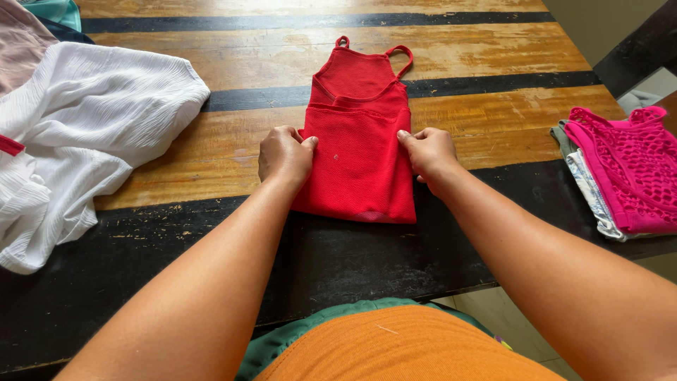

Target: The person folds a red sleeveless top by laying it flat on a table, smoothing the fabric, folding it lengthwise, and then rolling or folding it into a compact square before placing it on a stack.

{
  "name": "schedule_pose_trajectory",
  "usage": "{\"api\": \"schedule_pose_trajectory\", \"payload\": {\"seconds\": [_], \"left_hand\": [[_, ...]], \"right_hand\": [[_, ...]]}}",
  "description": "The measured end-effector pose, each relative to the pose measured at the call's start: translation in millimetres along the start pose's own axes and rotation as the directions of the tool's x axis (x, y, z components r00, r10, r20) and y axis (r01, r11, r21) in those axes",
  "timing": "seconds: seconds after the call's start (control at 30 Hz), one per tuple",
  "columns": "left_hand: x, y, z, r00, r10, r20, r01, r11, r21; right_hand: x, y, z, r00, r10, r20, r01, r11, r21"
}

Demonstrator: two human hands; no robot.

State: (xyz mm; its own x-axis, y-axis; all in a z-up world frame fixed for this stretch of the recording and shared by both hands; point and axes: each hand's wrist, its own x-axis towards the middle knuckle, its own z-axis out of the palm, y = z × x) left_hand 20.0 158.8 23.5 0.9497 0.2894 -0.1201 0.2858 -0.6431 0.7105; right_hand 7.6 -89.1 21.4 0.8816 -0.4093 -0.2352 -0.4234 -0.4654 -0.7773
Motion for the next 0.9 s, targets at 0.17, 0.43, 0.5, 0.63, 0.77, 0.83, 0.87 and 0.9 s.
{"api": "schedule_pose_trajectory", "payload": {"seconds": [0.17, 0.43, 0.5, 0.63, 0.77, 0.83, 0.87, 0.9], "left_hand": [[12, -8, 10, 0.993, -0.113, 0.038, 0.119, 0.965, -0.236], [7, -6, -14, 0.98, -0.157, 0.125, 0.18, 0.964, -0.196], [4, -4, -18, 0.969, -0.174, 0.173, 0.203, 0.965, -0.166], [1, -13, -12, 0.989, -0.017, 0.146, 0.032, 0.994, -0.1], [-1, -21, -4, 0.987, 0.139, 0.079, -0.109, 0.946, -0.305], [-3, -25, -6, 0.983, 0.076, 0.17, -0.01, 0.933, -0.359], [-4, -27, -8, 0.965, 0.019, 0.262, 0.092, 0.91, -0.404], [-6, -27, -10, 0.965, 0.021, 0.261, 0.09, 0.91, -0.404]], "right_hand": [[9, 1, -3, 0.993, 0.092, 0.079, -0.105, 0.978, 0.181], [-10, 1, -14, 0.92, 0.194, 0.34, -0.308, 0.895, 0.324], [-13, 1, -11, 0.927, 0.182, 0.328, -0.273, 0.927, 0.257], [-15, 1, -8, 0.955, 0.157, 0.252, -0.221, 0.944, 0.246], [-19, 0, -11, 0.959, 0.112, 0.26, -0.212, 0.894, 0.395], [-23, 0, -13, 0.951, 0.063, 0.303, -0.211, 0.849, 0.484], [-25, 1, -14, 0.923, 0.132, 0.362, -0.293, 0.851, 0.436], [-27, 1, -14, 0.888, 0.199, 0.415, -0.37, 0.846, 0.385]]}}
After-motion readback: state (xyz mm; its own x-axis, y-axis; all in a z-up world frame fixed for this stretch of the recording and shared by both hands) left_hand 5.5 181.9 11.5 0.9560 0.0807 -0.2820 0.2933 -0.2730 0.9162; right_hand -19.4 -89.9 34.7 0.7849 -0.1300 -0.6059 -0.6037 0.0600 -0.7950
